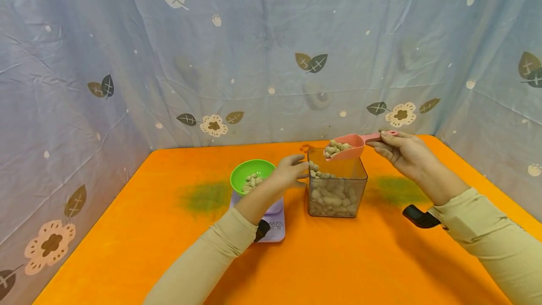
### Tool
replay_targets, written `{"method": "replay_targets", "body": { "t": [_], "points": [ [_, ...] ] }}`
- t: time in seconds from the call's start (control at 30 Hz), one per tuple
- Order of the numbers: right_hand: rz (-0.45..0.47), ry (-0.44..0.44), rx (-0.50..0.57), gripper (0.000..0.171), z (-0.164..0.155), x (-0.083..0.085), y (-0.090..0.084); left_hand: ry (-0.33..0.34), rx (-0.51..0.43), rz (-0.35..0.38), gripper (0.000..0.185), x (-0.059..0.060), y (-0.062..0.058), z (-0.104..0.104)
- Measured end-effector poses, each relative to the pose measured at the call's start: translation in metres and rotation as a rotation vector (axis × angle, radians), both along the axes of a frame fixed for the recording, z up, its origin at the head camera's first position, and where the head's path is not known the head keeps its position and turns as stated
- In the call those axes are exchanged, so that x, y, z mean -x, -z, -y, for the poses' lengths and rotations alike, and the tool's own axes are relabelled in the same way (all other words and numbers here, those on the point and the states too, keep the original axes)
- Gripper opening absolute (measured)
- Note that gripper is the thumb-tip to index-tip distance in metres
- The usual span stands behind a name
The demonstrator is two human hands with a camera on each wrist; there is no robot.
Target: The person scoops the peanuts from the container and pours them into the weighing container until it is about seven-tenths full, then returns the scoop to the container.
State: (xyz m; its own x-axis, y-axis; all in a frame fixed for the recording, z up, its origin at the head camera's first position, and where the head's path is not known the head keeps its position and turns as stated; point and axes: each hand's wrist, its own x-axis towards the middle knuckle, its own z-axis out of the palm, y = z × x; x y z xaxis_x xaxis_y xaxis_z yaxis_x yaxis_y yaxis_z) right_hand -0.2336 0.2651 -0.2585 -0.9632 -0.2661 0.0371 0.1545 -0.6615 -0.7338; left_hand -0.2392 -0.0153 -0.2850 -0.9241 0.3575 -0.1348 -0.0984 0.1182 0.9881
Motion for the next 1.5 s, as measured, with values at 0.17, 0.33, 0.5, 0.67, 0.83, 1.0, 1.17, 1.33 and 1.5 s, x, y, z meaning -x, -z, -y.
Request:
{"method": "replay_targets", "body": {
  "t": [0.17,0.33,0.5,0.67,0.83,1.0,1.17,1.33,1.5],
  "points": [
    [-0.013,-0.028,0.049,0.022,0.004,-0.001,-0.005,-0.032,-0.026,-0.059,0.048,-0.009,-0.002,0.017],
    [0.002,-0.029,0.076,0.024,0.012,-0.001,-0.009,-0.045,-0.029,-0.104,0.049,-0.016,-0.008,0.033],
    [0.004,-0.026,0.069,0.023,0.022,-0.001,-0.01,-0.084,-0.026,-0.12,0.049,-0.021,-0.016,0.048],
    [0.031,-0.013,0.079,0.019,0.034,0.002,-0.011,-0.128,-0.006,-0.144,0.049,-0.02,-0.018,0.068],
    [0.043,-0.006,0.064,0.019,0.046,0.006,-0.013,-0.157,0.04,-0.201,0.049,-0.02,-0.019,0.088],
    [0.064,0.002,0.061,0.021,0.06,0.008,-0.013,-0.183,0.08,-0.243,0.05,-0.022,-0.018,0.105],
    [0.061,-0.01,0.033,0.022,0.073,0.01,-0.012,-0.228,0.146,-0.306,0.049,-0.024,-0.016,0.117],
    [0.044,-0.022,-0.004,0.019,0.086,0.013,-0.011,-0.279,0.215,-0.305,0.052,-0.021,-0.009,0.126],
    [0.019,0.0,-0.134,0.012,0.099,0.015,-0.008,-0.282,0.306,-0.251,0.059,-0.014,0.003,0.133]
  ]
}}
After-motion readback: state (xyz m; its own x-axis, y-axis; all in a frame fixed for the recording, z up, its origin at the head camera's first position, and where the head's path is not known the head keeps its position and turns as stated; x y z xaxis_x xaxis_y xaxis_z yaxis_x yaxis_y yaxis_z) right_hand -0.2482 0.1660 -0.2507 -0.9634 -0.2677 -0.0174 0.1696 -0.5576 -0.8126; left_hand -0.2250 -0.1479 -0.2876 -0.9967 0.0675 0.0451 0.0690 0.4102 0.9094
